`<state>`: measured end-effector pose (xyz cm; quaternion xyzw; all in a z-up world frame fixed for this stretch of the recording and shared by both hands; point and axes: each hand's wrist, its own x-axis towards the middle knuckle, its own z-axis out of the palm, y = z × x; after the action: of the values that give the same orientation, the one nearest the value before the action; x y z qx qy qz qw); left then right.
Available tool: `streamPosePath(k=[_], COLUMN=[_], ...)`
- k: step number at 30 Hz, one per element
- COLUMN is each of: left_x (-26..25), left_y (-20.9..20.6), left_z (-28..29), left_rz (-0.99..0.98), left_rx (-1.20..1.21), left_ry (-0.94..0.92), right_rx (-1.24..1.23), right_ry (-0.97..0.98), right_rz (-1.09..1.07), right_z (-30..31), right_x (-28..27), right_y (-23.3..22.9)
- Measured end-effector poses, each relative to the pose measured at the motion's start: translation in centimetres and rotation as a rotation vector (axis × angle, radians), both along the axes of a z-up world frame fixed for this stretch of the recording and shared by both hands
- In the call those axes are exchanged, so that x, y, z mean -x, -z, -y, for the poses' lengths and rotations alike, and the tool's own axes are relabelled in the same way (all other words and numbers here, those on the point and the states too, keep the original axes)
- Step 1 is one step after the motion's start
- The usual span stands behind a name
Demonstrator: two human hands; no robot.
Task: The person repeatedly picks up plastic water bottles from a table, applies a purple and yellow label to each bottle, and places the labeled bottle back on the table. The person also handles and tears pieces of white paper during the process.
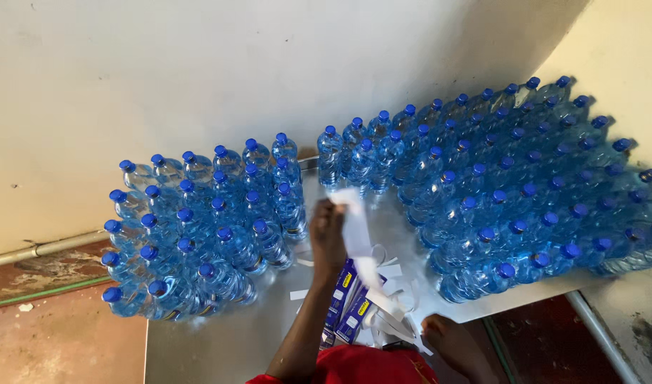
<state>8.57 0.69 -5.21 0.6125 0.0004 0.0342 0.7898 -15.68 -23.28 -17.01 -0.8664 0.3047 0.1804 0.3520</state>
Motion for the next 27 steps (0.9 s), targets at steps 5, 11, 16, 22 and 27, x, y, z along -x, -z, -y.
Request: streamPosePath(k=[5,11,16,22,27], left_x=[4.9,7.5,8.5,8.4,8.4], left_y=[1.8,-1.4,-3.8,-4.3,-3.9], left_z=[4.2,4.1,3.6,3.6,3.8], left_rz=[0.181,0.549,0.81,0.794,0.549], left_rx=[-0.04,-0.287,-0.41,-0.397,-0.238], left_ry=[0.529,0.658,0.401,0.375,0.463], right_rx=[-0.254,-0.276,0.019,0.132,-0.172], right_ry=[0.274,0.307,0.065,0.01,0.088], right_rz=[0.364,0.812,1.057,1.105,1.077], right_z=[-2.6,-4.0,-6.8,-7.8,-7.4], right_x=[-2.2,-5.5,-5.9,-6.0,-5.6], right_y=[-13.2,-14.7,-17.0,-17.8,-15.1])
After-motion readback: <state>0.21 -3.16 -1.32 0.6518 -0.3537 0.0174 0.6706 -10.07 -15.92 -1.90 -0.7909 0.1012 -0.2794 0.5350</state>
